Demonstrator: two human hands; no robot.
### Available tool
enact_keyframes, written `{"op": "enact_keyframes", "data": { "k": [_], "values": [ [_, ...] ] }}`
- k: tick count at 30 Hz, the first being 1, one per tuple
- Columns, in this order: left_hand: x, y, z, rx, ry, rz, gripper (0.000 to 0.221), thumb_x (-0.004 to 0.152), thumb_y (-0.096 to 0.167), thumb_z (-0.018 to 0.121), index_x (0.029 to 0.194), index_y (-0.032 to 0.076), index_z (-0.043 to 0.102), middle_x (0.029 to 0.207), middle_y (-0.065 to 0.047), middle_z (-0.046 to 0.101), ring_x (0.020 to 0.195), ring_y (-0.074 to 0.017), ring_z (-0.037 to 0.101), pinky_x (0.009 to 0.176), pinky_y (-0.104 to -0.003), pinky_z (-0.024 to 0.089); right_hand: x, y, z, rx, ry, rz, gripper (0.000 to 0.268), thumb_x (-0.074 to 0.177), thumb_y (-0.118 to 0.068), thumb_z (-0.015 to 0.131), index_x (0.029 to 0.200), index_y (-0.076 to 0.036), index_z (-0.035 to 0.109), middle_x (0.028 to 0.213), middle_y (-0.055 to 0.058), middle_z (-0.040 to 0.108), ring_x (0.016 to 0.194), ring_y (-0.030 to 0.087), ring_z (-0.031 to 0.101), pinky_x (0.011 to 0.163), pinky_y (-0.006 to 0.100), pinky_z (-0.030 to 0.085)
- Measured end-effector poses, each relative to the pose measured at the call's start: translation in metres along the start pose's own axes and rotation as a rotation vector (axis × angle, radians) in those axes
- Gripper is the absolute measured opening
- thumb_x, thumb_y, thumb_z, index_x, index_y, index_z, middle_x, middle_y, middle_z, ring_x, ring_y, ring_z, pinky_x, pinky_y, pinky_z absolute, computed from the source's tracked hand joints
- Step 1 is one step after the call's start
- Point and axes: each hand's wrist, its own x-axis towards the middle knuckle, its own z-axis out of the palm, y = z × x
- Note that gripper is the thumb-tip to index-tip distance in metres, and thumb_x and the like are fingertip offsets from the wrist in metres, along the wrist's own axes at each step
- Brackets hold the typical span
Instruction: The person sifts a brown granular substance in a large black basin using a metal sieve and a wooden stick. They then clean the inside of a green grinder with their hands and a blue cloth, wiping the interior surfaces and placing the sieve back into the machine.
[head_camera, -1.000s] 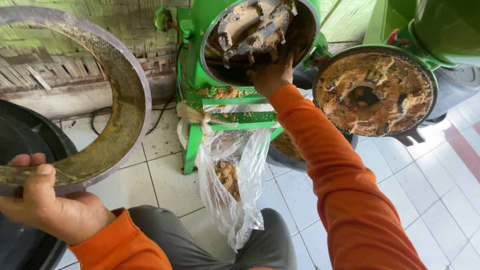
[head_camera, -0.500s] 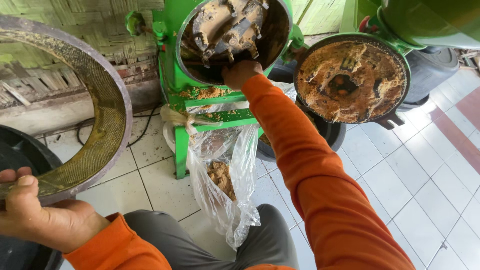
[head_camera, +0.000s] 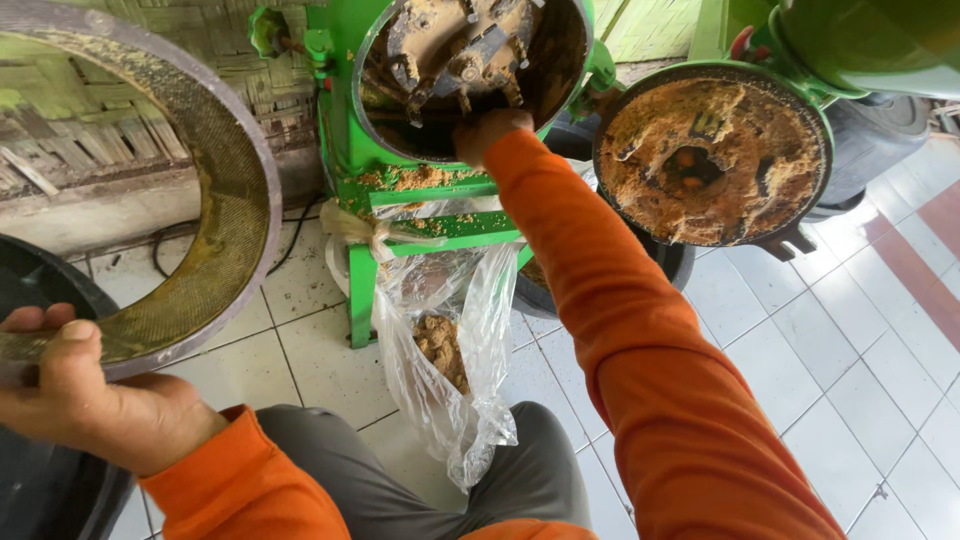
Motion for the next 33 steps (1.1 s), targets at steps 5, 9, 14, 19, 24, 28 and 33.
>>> {"op": "enact_keyframes", "data": {
  "k": [5, 9, 14, 19, 24, 28, 33],
  "values": [
    [0.004, 0.0, -0.009, 0.095, -0.073, -0.022, 0.053, 0.091, 0.005, 0.061, 0.142, 0.008, 0.046, 0.124, -0.009, 0.05, 0.109, -0.0196, 0.051, 0.103, -0.036, 0.046, -0.011, -0.004, -0.009, -0.124, -0.023, -0.011, 0.056, 0.102, -0.044, 0.03, 0.138, -0.016, 0.062, 0.134, 0.015, 0.066, 0.125, 0.035, 0.061, 0.106, 0.048, 0.046],
    [0.004, -0.001, -0.017, 0.121, -0.068, -0.03, 0.063, 0.09, -0.002, 0.06, 0.15, 0.008, 0.043, 0.121, -0.008, 0.049, 0.104, -0.0178, 0.049, 0.102, -0.034, 0.044, -0.026, -0.002, -0.012, -0.056, 0.027, -0.04, 0.066, 0.102, -0.059, 0.028, 0.14, -0.015, 0.059, 0.137, 0.014, 0.062, 0.128, 0.034, 0.057, 0.107, 0.047, 0.044],
    [0.006, -0.006, -0.024, 0.097, -0.076, -0.038, 0.07, 0.09, -0.006, 0.06, 0.155, 0.008, 0.038, 0.12, -0.008, 0.049, 0.106, -0.0173, 0.05, 0.1, -0.031, 0.044, -0.04, 0.005, -0.014, -0.158, 0.038, -0.06, 0.071, 0.104, -0.063, 0.022, 0.138, -0.017, 0.063, 0.127, 0.015, 0.069, 0.12, 0.035, 0.063, 0.108, 0.053, 0.042],
    [0.008, -0.007, -0.02, 0.108, -0.072, -0.041, 0.075, 0.089, -0.005, 0.058, 0.159, 0.008, 0.037, 0.121, -0.008, 0.05, 0.106, -0.0166, 0.05, 0.1, -0.03, 0.044, -0.046, 0.014, -0.016, -0.128, -0.001, -0.208, 0.086, 0.111, -0.069, 0.019, 0.127, -0.005, 0.075, 0.122, 0.021, 0.074, 0.118, 0.039, 0.065, 0.112, 0.056, 0.04],
    [0.006, -0.005, -0.014, 0.102, -0.066, -0.036, 0.074, 0.089, -0.004, 0.058, 0.158, 0.009, 0.039, 0.123, -0.008, 0.05, 0.107, -0.0166, 0.05, 0.101, -0.031, 0.045, -0.061, 0.027, -0.01, -0.566, 0.608, -0.15, 0.094, 0.07, -0.087, 0.037, 0.138, -0.027, 0.061, 0.119, 0.019, 0.07, 0.114, 0.045, 0.062, 0.108, 0.07, 0.029],
    [0.005, -0.004, -0.013, 0.115, -0.058, -0.045, 0.068, 0.09, -0.004, 0.059, 0.154, 0.008, 0.042, 0.121, -0.008, 0.049, 0.103, -0.0167, 0.048, 0.099, -0.032, 0.045, -0.072, 0.029, -0.019, -0.5, 0.101, -0.183, 0.098, 0.091, -0.086, 0.042, 0.131, 0.0, 0.066, 0.133, 0.024, 0.063, 0.13, 0.043, 0.056, 0.114, 0.057, 0.028],
    [0.005, -0.006, -0.021, 0.126, -0.06, -0.037, 0.062, 0.092, -0.005, 0.059, 0.151, 0.006, 0.041, 0.122, -0.009, 0.048, 0.103, -0.0177, 0.049, 0.099, -0.033, 0.045, -0.079, 0.028, -0.033, -0.208, -0.046, -0.302, 0.091, 0.084, -0.079, 0.056, 0.15, -0.018, 0.052, 0.129, 0.023, 0.065, 0.117, 0.041, 0.064, 0.101, 0.052, 0.05]
  ]
}}
